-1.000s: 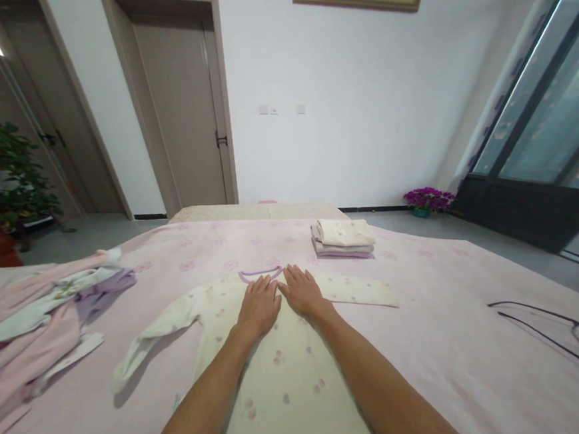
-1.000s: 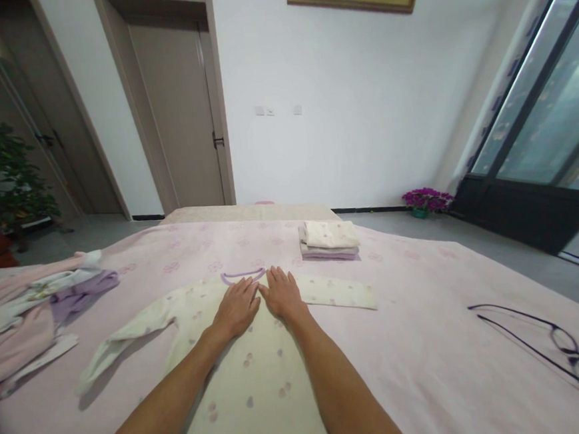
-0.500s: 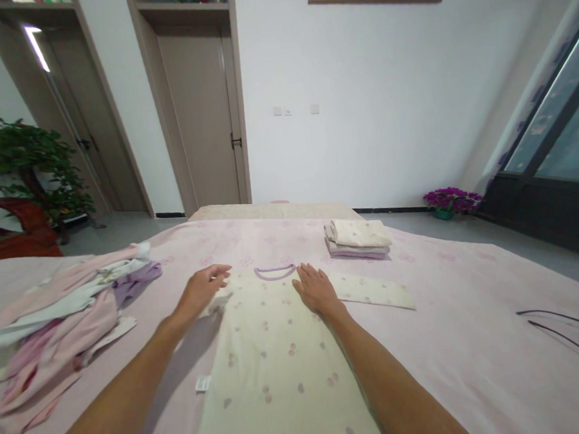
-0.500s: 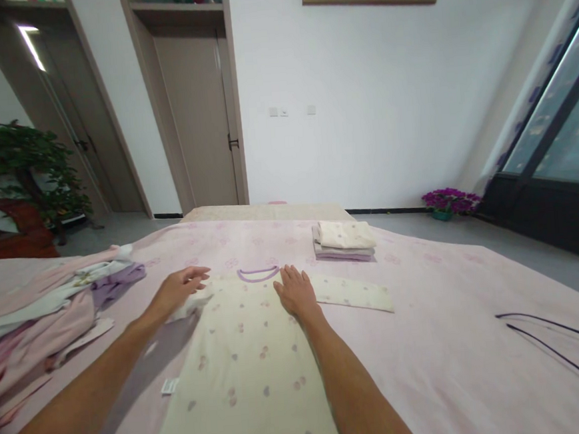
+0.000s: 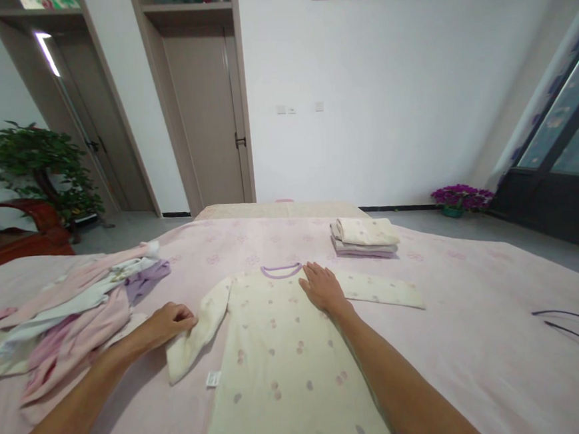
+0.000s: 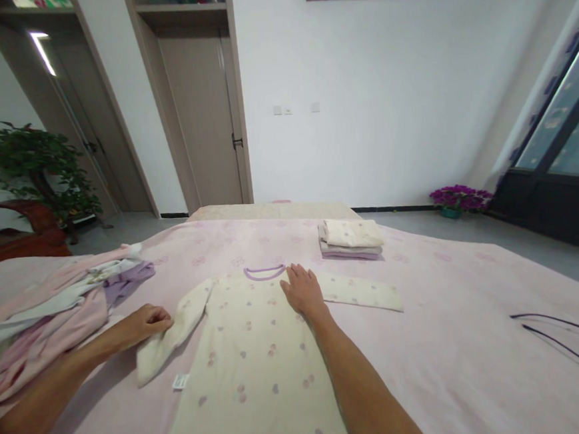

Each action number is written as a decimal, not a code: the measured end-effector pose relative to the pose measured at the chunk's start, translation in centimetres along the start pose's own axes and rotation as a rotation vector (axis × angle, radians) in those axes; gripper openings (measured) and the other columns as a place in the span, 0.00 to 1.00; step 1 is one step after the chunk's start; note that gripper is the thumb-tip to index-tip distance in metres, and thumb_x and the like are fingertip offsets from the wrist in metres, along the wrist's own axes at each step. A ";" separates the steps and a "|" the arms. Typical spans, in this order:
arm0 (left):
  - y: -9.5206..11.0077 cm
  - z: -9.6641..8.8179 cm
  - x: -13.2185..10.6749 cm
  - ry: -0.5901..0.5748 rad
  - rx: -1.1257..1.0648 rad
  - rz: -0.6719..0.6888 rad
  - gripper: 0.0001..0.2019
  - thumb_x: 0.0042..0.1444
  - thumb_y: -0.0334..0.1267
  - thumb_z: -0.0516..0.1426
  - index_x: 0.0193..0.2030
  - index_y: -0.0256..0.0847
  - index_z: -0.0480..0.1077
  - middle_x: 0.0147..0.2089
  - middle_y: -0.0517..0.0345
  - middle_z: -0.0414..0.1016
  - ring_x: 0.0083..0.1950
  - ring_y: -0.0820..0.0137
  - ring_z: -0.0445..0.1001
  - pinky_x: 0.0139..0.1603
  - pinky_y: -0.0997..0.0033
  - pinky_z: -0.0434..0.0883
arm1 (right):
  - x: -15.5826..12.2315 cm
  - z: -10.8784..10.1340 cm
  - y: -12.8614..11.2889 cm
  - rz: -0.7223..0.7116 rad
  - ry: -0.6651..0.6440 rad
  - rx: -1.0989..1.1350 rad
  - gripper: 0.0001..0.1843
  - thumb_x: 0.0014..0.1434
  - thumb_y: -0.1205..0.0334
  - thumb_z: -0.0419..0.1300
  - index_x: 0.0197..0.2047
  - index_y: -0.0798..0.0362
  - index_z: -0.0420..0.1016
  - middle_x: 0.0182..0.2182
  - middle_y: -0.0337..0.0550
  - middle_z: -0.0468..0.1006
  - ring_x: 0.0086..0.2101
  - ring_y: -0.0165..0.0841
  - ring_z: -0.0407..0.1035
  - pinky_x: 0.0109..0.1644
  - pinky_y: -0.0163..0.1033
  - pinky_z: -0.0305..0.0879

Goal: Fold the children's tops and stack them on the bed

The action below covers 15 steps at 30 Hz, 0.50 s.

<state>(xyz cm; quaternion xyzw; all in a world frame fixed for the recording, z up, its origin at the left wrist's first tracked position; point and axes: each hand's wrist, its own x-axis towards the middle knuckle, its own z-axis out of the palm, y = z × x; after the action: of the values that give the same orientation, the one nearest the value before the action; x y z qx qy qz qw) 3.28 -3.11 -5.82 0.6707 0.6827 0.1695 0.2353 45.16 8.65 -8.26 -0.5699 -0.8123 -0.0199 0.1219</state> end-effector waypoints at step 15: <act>0.6 -2.4 -2.0 0.021 -0.248 -0.035 0.20 0.52 0.58 0.56 0.34 0.41 0.68 0.31 0.61 0.70 0.33 0.68 0.67 0.33 0.73 0.64 | -0.1 -0.6 -0.2 0.014 -0.002 0.040 0.30 0.70 0.49 0.44 0.70 0.53 0.58 0.69 0.49 0.57 0.68 0.39 0.48 0.70 0.49 0.40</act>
<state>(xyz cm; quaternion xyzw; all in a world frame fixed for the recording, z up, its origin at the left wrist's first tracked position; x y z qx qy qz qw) 2.39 -4.89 -3.28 0.6227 0.6703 0.2556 0.3123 45.11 8.37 -7.64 -0.5732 -0.8087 -0.0022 0.1324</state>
